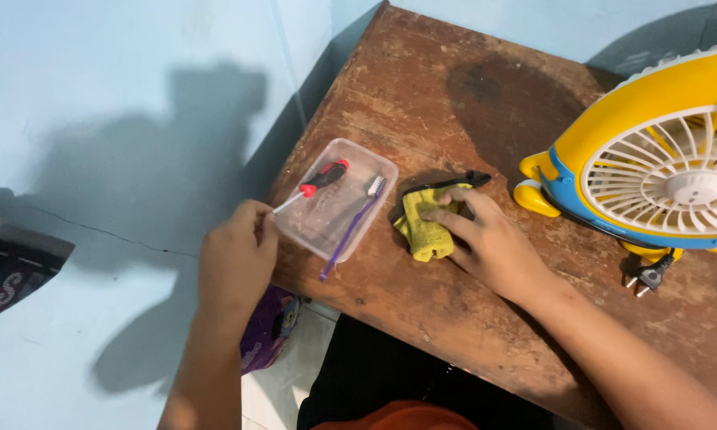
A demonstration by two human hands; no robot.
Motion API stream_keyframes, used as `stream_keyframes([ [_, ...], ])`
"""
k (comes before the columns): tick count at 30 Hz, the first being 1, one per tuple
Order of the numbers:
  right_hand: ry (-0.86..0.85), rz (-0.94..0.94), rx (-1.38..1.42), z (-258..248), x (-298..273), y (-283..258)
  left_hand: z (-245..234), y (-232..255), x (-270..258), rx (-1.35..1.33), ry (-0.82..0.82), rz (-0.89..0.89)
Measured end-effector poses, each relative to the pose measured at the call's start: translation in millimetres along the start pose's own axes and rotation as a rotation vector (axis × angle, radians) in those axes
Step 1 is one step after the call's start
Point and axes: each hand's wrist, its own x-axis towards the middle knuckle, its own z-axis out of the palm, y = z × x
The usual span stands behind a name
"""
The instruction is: The person disassembles a yellow and blue electric fan by removing the front grille and then using a screwdriver to loosen and remove the central hub cap. The removed parts are placed on the table.
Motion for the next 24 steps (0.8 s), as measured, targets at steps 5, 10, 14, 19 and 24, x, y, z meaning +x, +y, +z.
stream_keyframes([
  [5,0.06,0.101,0.088,3,-5,4,-6,9,12,-0.144,0.117,0.095],
  [10,0.027,0.086,0.006,4,-5,6,-2,17,29,-0.327,0.042,-0.075],
  [14,0.068,0.02,0.003,5,-7,8,13,15,29,-0.295,0.028,-0.124],
  [19,0.096,0.016,0.003,6,-9,15,31,3,13,-0.165,0.097,0.009],
  [24,0.14,0.073,0.126,0,-8,20,35,3,2,-0.144,0.07,0.134],
])
